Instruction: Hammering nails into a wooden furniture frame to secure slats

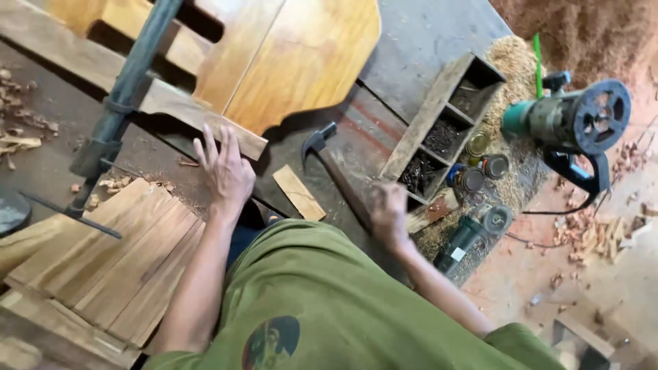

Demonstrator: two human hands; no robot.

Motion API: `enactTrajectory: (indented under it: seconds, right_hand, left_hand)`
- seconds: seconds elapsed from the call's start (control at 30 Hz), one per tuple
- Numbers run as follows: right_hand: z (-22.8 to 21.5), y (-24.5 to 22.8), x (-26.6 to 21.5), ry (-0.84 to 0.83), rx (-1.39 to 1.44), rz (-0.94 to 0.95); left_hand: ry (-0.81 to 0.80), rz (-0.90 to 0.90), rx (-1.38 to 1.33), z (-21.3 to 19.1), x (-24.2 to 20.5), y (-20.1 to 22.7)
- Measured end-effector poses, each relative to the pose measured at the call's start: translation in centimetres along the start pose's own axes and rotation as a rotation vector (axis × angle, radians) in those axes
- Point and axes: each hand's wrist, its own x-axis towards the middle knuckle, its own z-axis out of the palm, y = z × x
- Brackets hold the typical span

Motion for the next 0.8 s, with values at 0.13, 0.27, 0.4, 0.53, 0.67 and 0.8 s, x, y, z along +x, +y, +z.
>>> enactTrajectory:
  seconds: [0.13,0.27,0.4,0.53,0.67,0.8]
  right_hand:
    - [-5.0,8.2,7.9,0.324,-0.051,-0.01]
    - [-5.1,18.8,12.6,0.159,-0.257,0.084]
    - [-3.3,21.7,14.2,0.091,-0.298,0.119]
    - [-2.4,22.1,14.4,0.058,-0.43,0.191]
    - [-2.8,22.2,15.1,0.026,-0.521,0.182]
    - [-6.4,18.2,14.1,0.031,-0.406,0.175]
  left_hand:
    - [-0.173,-0.021,-0.07,2.7,-5.9,1.5]
    - [-0.251,-0.164,-0.212,1.7,-8.1,3.1]
    - [-0.194,-0.248,-0.219,0.4,-7.2,4.4]
    - [-0.211,-0.348,-0.432,-0.3,-7.2,5.8]
    - [-0.24,-0.313,-0.534,-1.8,-6.6,7.3]
    - [-0.213,-0.322,-0.629,-1.9,-5.8,8.3]
